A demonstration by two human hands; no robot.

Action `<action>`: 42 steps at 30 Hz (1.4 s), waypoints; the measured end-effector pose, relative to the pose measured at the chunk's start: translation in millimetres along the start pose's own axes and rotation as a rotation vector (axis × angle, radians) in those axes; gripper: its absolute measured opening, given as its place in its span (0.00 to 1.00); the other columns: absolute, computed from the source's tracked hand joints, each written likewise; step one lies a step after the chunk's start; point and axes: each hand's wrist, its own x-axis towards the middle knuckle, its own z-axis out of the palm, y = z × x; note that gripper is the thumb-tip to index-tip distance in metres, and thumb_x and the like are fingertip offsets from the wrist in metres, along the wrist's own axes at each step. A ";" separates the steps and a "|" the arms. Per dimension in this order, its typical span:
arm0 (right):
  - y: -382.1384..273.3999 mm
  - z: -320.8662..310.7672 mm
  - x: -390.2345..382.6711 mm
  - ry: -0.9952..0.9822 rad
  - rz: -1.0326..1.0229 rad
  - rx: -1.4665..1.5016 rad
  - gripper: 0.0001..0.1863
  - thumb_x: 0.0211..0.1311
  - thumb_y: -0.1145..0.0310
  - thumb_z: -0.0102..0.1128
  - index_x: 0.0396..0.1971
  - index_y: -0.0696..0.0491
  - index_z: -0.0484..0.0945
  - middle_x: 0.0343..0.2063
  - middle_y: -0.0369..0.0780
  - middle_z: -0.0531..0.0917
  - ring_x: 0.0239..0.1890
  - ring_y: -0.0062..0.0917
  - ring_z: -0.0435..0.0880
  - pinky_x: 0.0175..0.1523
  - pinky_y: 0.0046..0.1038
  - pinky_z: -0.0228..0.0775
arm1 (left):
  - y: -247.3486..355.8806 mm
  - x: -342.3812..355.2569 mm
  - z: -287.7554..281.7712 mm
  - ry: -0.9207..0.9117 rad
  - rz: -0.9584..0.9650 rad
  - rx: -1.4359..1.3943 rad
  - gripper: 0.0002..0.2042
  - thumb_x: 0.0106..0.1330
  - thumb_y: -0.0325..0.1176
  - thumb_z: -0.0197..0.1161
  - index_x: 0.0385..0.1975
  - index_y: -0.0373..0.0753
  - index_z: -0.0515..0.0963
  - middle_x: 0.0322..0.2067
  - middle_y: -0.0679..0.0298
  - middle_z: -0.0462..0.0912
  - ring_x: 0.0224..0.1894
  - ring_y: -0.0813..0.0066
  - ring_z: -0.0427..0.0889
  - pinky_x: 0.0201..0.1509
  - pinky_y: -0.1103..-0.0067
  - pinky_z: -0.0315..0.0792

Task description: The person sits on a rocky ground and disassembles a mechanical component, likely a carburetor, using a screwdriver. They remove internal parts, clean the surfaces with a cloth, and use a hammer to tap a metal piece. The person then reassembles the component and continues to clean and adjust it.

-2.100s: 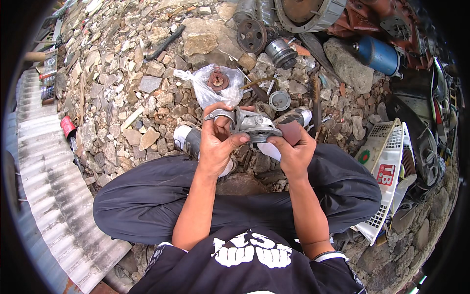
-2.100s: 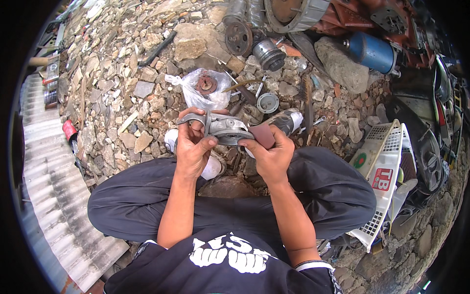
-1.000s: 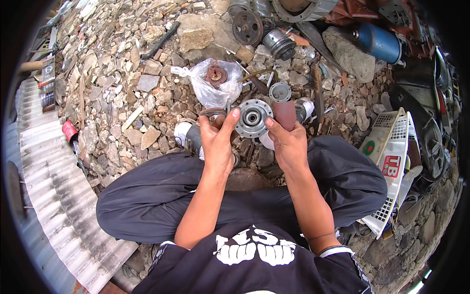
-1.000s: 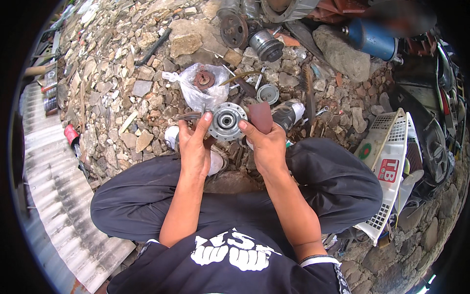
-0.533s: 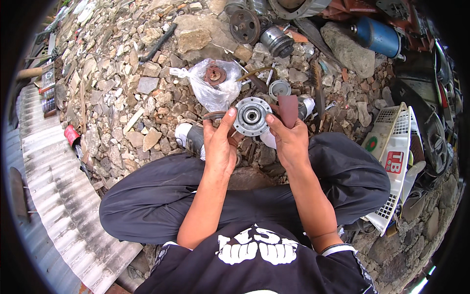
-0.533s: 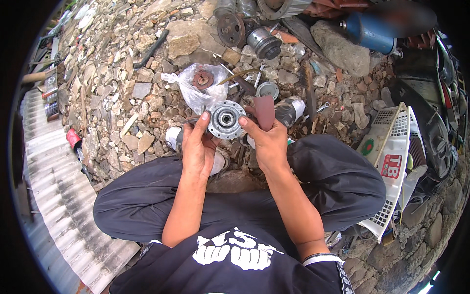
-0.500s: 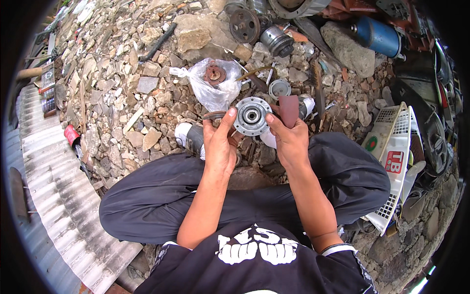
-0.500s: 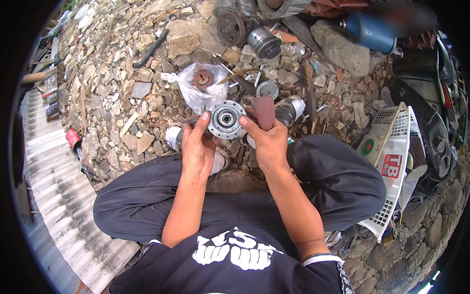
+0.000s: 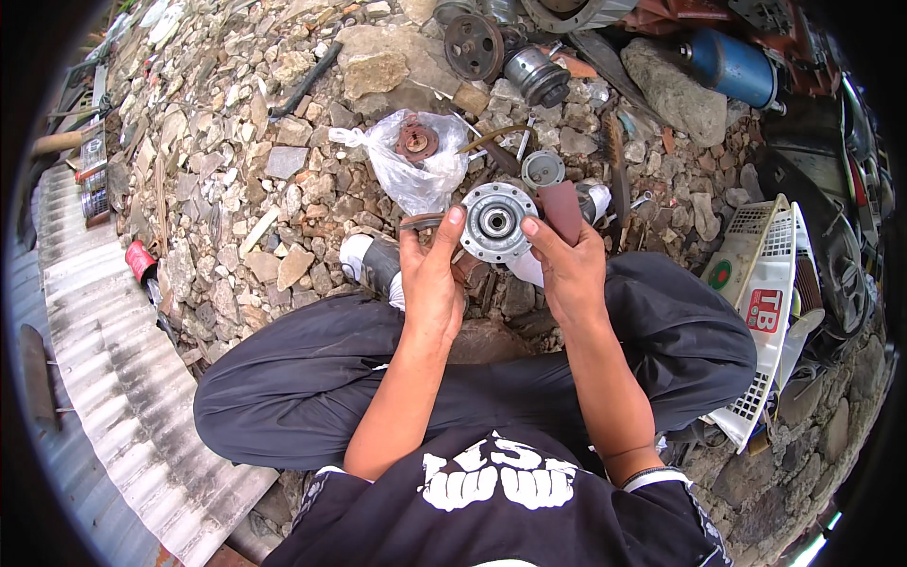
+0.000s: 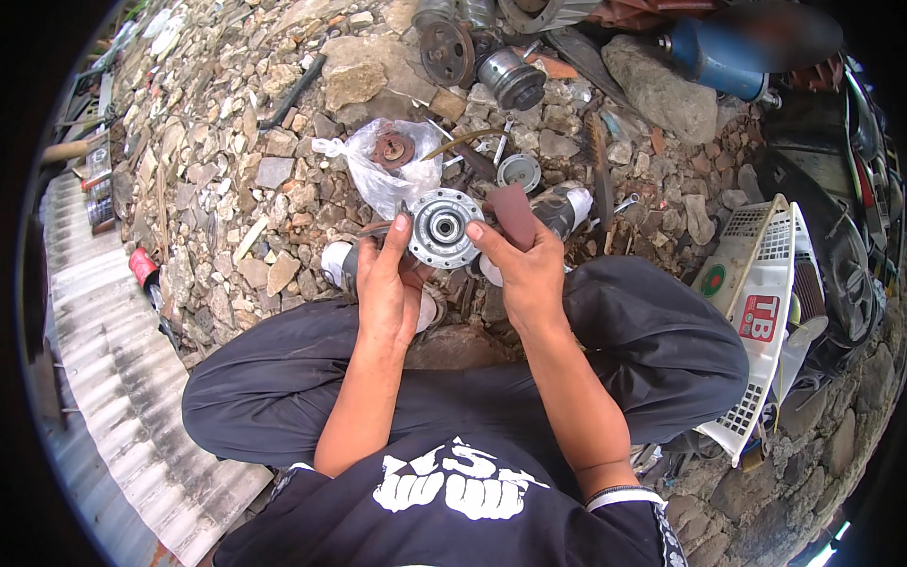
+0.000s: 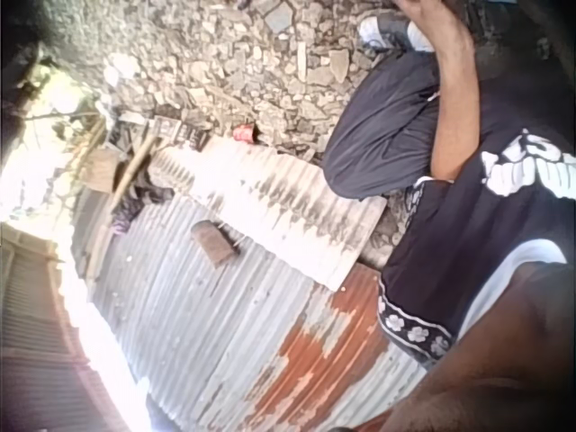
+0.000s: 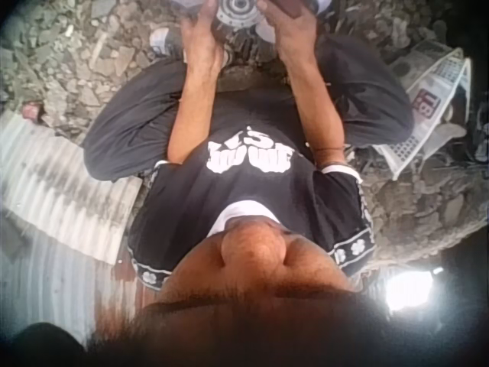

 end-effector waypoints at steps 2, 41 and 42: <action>0.1 -0.8 1.4 0.003 0.001 -0.011 0.25 0.58 0.69 0.81 0.52 0.63 0.82 0.42 0.38 0.86 0.42 0.17 0.83 0.48 0.22 0.73 | -1.7 0.9 -1.4 0.018 0.031 0.037 0.19 0.72 0.39 0.70 0.53 0.39 0.69 0.47 0.60 0.82 0.45 0.73 0.84 0.46 0.73 0.83; 10.9 -1.2 0.9 0.002 -0.075 -0.023 0.26 0.58 0.71 0.80 0.54 0.64 0.82 0.45 0.40 0.88 0.46 0.19 0.84 0.55 0.24 0.74 | 0.4 13.4 -20.9 -0.068 0.317 0.330 0.23 0.70 0.32 0.72 0.60 0.29 0.74 0.48 0.58 0.87 0.45 0.77 0.85 0.49 0.82 0.79; 13.3 -2.5 2.0 0.006 -0.064 -0.024 0.25 0.58 0.71 0.80 0.54 0.64 0.82 0.45 0.41 0.88 0.46 0.20 0.84 0.55 0.24 0.74 | -0.1 8.9 -18.5 -0.040 0.351 0.402 0.24 0.70 0.32 0.72 0.60 0.28 0.73 0.47 0.58 0.88 0.46 0.77 0.85 0.50 0.82 0.78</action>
